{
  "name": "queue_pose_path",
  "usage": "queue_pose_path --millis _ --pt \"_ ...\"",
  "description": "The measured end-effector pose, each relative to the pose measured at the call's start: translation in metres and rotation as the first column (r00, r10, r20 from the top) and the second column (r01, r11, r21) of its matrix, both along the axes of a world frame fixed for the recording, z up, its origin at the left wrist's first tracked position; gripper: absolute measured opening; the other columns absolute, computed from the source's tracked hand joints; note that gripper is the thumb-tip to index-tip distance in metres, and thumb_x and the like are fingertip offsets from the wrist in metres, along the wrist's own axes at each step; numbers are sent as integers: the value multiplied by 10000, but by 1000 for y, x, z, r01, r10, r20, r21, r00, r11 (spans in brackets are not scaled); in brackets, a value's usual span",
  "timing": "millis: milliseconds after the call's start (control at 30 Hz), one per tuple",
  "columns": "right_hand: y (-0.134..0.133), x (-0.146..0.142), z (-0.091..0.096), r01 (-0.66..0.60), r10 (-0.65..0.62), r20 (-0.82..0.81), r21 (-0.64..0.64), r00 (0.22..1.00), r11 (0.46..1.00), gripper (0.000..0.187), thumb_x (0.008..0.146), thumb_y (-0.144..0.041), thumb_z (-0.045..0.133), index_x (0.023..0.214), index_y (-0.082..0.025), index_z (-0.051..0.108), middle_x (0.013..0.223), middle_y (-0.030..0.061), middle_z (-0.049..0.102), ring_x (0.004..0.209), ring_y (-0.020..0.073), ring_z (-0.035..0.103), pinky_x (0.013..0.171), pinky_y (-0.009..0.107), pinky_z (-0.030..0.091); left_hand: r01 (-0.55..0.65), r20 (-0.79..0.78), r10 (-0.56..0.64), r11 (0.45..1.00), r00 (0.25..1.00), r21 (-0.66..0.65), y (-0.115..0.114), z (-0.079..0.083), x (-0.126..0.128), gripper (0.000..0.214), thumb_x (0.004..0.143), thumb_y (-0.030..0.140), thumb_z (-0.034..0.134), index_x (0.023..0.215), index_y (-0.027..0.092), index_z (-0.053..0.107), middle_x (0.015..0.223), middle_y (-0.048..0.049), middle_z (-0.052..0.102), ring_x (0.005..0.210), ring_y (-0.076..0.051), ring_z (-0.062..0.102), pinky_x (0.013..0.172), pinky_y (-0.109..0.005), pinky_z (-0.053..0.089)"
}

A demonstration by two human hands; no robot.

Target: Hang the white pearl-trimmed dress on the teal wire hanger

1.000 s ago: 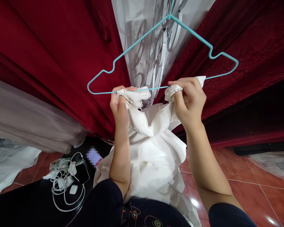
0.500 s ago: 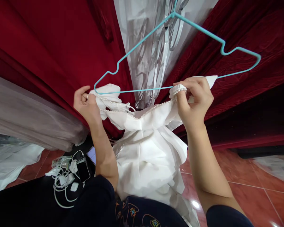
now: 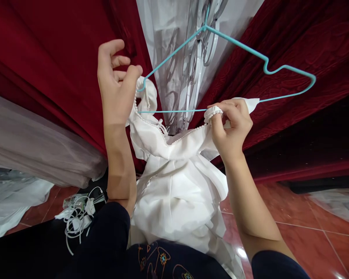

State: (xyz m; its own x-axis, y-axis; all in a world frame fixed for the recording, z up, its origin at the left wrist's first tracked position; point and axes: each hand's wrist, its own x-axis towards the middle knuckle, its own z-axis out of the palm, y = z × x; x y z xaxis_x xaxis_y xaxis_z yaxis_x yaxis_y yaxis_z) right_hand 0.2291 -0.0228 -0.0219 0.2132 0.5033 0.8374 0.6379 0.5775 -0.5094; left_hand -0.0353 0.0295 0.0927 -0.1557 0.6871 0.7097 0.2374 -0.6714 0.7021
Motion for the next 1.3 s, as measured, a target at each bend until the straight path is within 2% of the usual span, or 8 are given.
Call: queue_pose_path --millis 133,200,300,400,533,700,1000,1300 --pt "3 1 -2 -12 13 -11 21 1000 1000 288 1037 -425 574 968 -244 787 916 61 639 847 191 612 747 354 534 214 175 -258 949 950 233 -27 -21 15 138 1034 191 648 1140 202 736 1022 -18 707 848 -152 706 794 -301 574" --pt "6 0 -4 -18 19 -30 18 999 1000 286 1038 -434 572 965 -251 780 919 63 632 874 202 618 780 368 548 299 188 -300 954 935 35 -43 -39 24 204 1079 291 643 961 176 763 844 -30 712 677 -140 681 641 -282 523" --pt "7 -2 -6 -23 22 -52 -16 998 1000 305 1045 -468 564 974 -253 769 938 69 624 920 217 630 835 391 569 470 156 -469 688 869 -552 -53 -72 35 442 1031 567 719 890 154 790 810 -114 772 645 -201 712 581 -303 522" --pt "7 -3 -5 -18 17 -57 -21 998 1000 299 1046 -463 561 988 -253 766 948 69 624 930 215 639 848 395 576 608 352 -511 522 784 -598 -47 -98 49 428 953 582 818 1164 213 767 1212 -142 796 1047 -285 787 842 -357 628" --pt "3 -7 -3 -7 8 -51 7 999 1000 236 1031 -393 577 1030 -265 775 963 56 633 929 204 657 832 390 581 741 672 -449 631 589 -228 -39 -100 74 216 1113 423 576 1127 223 656 1175 -86 716 1273 -248 716 1125 -432 561" --pt "-12 -7 -4 -51 53 -16 103 998 993 322 939 -182 576 1139 -292 803 1091 54 730 1028 208 714 890 405 594 568 673 -326 805 664 -170 -45 -91 91 212 1090 351 583 930 238 501 786 0 424 928 -188 671 934 -331 613" --pt "9 87 -7 393 -264 -495 176 828 902 160 673 -209 669 816 -201 739 764 46 661 655 166 569 582 324 423 587 646 -345 785 681 -199 -49 -79 65 238 972 381 732 935 259 531 822 -29 416 943 -232 633 463 -196 471" --pt "24 119 12 437 -328 -432 181 840 881 90 758 -128 717 807 -180 662 765 -1 571 666 104 522 549 235 345 544 614 -320 810 722 -218 -56 -78 62 333 924 493 831 931 272 582 845 -56 443 977 -254 613 432 -198 479"
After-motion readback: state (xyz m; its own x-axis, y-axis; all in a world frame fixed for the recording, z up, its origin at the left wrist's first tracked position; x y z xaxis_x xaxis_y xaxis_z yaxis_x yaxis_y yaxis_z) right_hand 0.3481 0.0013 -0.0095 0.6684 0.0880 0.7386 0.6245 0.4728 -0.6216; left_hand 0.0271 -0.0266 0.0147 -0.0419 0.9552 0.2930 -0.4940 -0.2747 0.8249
